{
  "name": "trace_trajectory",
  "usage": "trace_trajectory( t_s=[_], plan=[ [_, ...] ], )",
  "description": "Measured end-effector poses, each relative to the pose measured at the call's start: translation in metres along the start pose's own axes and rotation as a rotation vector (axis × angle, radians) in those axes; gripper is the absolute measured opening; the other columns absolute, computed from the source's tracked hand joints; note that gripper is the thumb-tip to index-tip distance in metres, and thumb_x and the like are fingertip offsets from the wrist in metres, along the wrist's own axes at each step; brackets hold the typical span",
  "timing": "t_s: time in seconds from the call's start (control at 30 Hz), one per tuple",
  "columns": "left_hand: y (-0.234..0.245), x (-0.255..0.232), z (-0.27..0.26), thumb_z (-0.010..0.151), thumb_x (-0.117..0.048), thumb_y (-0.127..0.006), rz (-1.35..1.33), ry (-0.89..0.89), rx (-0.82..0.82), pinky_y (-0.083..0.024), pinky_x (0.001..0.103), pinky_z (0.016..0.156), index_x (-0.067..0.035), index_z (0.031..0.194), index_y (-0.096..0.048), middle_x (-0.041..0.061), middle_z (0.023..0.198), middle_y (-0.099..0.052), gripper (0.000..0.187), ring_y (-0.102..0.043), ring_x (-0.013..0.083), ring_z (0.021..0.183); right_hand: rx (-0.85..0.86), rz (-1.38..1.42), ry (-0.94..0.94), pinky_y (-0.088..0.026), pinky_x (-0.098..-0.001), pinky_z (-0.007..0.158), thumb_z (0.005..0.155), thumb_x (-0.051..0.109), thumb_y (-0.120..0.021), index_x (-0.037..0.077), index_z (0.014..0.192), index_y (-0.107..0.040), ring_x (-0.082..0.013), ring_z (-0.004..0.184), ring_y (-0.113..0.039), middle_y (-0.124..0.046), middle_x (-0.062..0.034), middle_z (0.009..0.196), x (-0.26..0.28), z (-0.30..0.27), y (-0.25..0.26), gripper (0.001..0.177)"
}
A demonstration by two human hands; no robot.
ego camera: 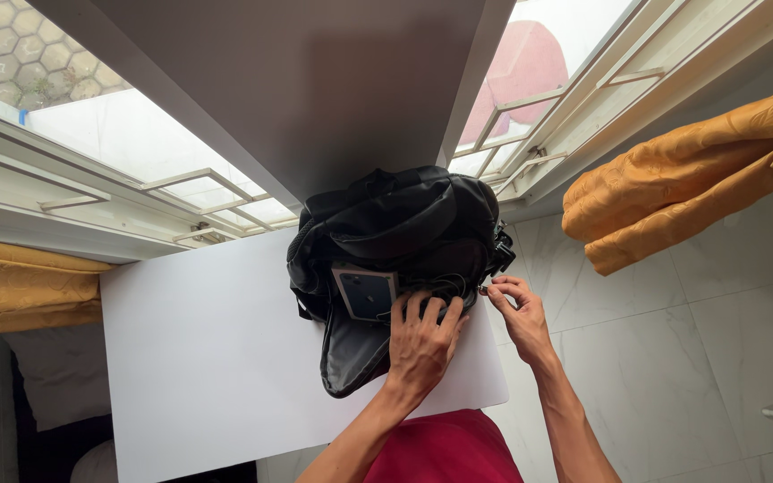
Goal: The person unzips a black backpack on a small white table and removes its contents one at a time, placing a charging cable, a phone, bottles, a small cable, and wired earbuds onto the table, coiling the longer cable by hand as they go.
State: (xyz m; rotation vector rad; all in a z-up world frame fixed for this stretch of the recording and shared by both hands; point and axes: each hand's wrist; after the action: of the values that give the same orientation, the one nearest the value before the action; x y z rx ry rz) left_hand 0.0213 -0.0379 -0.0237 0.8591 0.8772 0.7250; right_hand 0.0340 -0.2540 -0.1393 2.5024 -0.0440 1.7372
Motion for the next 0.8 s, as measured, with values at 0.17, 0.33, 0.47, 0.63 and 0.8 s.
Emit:
trace_trajectory(
  t_s=[0.17,0.33,0.47,0.63,0.8],
  plan=[
    [-0.001,0.000,0.001,0.093,-0.026,-0.074,0.005,0.006,0.003,-0.047,0.051,0.094,-0.009,0.117,-0.070,0.008,0.097,-0.066,0.029,-0.061,0.0298,0.103,0.007,-0.005,0.009,-0.053,-0.0340,0.097,0.095,0.029,-0.070,0.003,0.101,-0.080,-0.0167,0.111,-0.061,-0.056,-0.0045,0.125,0.015,-0.005,-0.004,0.029],
    [-0.005,0.002,0.003,0.092,-0.027,-0.074,0.030,0.019,0.003,-0.048,0.050,0.092,-0.009,0.116,-0.070,0.008,0.096,-0.067,0.030,-0.062,0.0292,0.102,0.009,-0.004,0.017,-0.054,-0.0339,0.100,0.095,0.026,-0.069,0.003,0.100,-0.079,-0.0164,0.112,-0.063,-0.056,-0.0046,0.126,0.028,-0.008,-0.007,0.026],
    [-0.006,0.004,0.004,0.094,-0.028,-0.074,0.040,0.027,0.005,-0.049,0.048,0.090,-0.009,0.116,-0.070,0.008,0.096,-0.067,0.030,-0.062,0.0289,0.101,0.012,0.008,0.049,-0.054,-0.0326,0.098,0.094,0.025,-0.070,0.002,0.100,-0.079,-0.0165,0.110,-0.064,-0.056,-0.0046,0.127,0.036,-0.011,-0.009,0.025],
    [-0.005,0.003,0.005,0.095,-0.030,-0.072,0.052,0.033,0.014,-0.049,0.046,0.088,-0.008,0.117,-0.070,0.009,0.098,-0.067,0.031,-0.063,0.0289,0.100,0.029,0.012,0.068,-0.054,-0.0316,0.095,0.094,0.024,-0.070,0.002,0.099,-0.080,-0.0148,0.108,-0.062,-0.056,-0.0050,0.128,0.043,-0.016,-0.009,0.024],
    [-0.001,-0.001,0.005,0.095,-0.031,-0.071,0.047,0.038,0.017,-0.050,0.045,0.086,-0.007,0.120,-0.070,0.010,0.099,-0.067,0.034,-0.063,0.0289,0.099,0.045,0.007,0.059,-0.049,-0.0325,0.101,0.094,0.023,-0.071,0.001,0.100,-0.080,-0.0141,0.116,-0.058,-0.058,-0.0048,0.127,0.051,-0.019,-0.008,0.024]
  ],
)
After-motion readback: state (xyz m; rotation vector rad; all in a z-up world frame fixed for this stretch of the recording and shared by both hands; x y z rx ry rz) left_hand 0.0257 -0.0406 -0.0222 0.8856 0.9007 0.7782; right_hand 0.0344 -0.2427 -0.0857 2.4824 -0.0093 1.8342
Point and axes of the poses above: each hand's wrist, its own z-axis towards the middle knuckle, its own y-axis out of the back of the hand, x = y × z
